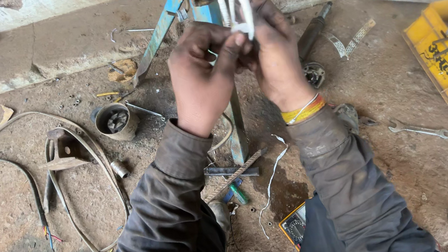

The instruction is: The person sits on the ground of a repair workshop and joins white electrical wires by twisting their ends together by hand, working on the lead wires emerging from a motor or hub assembly. They repeatedly align, twist, and reposition the wire ends, occasionally pulling the joined wires taut.

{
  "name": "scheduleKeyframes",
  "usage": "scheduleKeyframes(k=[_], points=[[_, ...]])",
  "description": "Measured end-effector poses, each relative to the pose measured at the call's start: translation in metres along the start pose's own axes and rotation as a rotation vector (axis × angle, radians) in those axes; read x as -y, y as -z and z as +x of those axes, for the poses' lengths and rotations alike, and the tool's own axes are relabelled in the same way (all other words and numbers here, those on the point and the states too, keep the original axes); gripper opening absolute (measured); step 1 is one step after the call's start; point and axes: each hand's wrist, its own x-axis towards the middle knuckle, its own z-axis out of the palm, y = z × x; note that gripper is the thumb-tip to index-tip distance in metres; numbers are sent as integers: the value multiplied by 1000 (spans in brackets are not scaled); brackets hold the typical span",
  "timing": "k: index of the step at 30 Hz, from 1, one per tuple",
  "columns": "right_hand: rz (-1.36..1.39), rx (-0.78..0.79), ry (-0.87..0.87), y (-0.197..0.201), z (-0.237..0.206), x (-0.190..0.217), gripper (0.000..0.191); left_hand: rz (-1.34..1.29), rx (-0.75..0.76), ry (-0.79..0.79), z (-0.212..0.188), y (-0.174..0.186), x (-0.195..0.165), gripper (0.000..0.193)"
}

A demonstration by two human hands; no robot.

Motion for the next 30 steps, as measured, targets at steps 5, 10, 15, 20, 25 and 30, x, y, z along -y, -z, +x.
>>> scheduleKeyframes(k=[5,10,15,20,25,30], points=[[-293,248,423,-1,-17,-9,33,242,-91,-477,-21,6,5,7],[-714,112,752,-6,-27,-22,28,271,-21,-613,-31,10,2,9],[-566,-71,628,-10,-24,-30,19,134,-18,-531,-33,9,7,7],[-137,-39,309,-1,-18,-17,28,101,-150,-370,-19,11,32,17],[257,255,-91,17,-7,10,26,392,-239,-431,-2,15,40,46],[74,207,-320,20,2,18,24,500,-116,-470,-4,6,35,40]])
